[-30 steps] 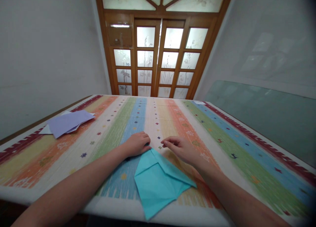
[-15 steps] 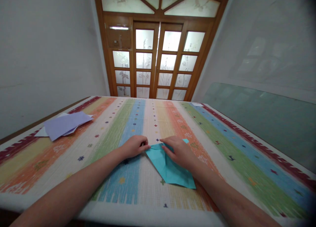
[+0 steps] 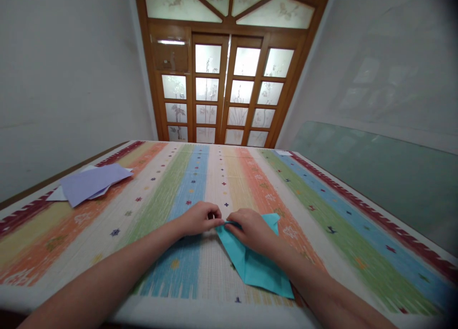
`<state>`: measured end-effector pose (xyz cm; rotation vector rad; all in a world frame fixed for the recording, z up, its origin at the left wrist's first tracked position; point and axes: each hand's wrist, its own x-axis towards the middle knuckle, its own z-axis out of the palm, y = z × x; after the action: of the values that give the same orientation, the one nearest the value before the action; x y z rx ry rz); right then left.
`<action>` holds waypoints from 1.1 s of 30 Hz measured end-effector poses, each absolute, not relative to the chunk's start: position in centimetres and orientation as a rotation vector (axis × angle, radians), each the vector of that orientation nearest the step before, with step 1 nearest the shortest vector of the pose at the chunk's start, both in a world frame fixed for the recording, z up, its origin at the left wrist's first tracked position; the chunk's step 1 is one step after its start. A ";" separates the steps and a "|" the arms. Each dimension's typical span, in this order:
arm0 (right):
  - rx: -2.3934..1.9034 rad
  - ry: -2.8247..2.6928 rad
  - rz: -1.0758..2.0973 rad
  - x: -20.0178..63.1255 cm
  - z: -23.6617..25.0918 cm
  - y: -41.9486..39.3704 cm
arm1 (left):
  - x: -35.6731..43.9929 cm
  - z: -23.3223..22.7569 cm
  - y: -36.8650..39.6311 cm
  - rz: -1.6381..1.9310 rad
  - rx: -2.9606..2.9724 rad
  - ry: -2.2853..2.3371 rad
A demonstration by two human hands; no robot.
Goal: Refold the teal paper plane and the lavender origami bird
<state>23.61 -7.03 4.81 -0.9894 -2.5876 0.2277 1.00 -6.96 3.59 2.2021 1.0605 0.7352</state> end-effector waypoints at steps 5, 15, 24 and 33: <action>-0.995 -2.589 0.203 23.5 5.1 -7.4 | 1.1 3.4 -7.0 0.705 2.165 1.042; -1.036 -2.601 0.139 23.9 5.6 -7.1 | 0.7 3.2 -6.5 0.671 2.049 1.118; -1.073 -2.607 0.158 24.3 5.8 -6.5 | -0.2 3.2 -6.3 0.624 1.930 1.151; -1.175 -2.614 0.359 28.1 6.5 -3.0 | -1.3 2.8 -5.5 0.631 1.846 1.209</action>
<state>28.12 -2.96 6.52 -1.1752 -2.6139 0.3593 -1.35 -5.50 2.80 1.8463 1.2094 0.6311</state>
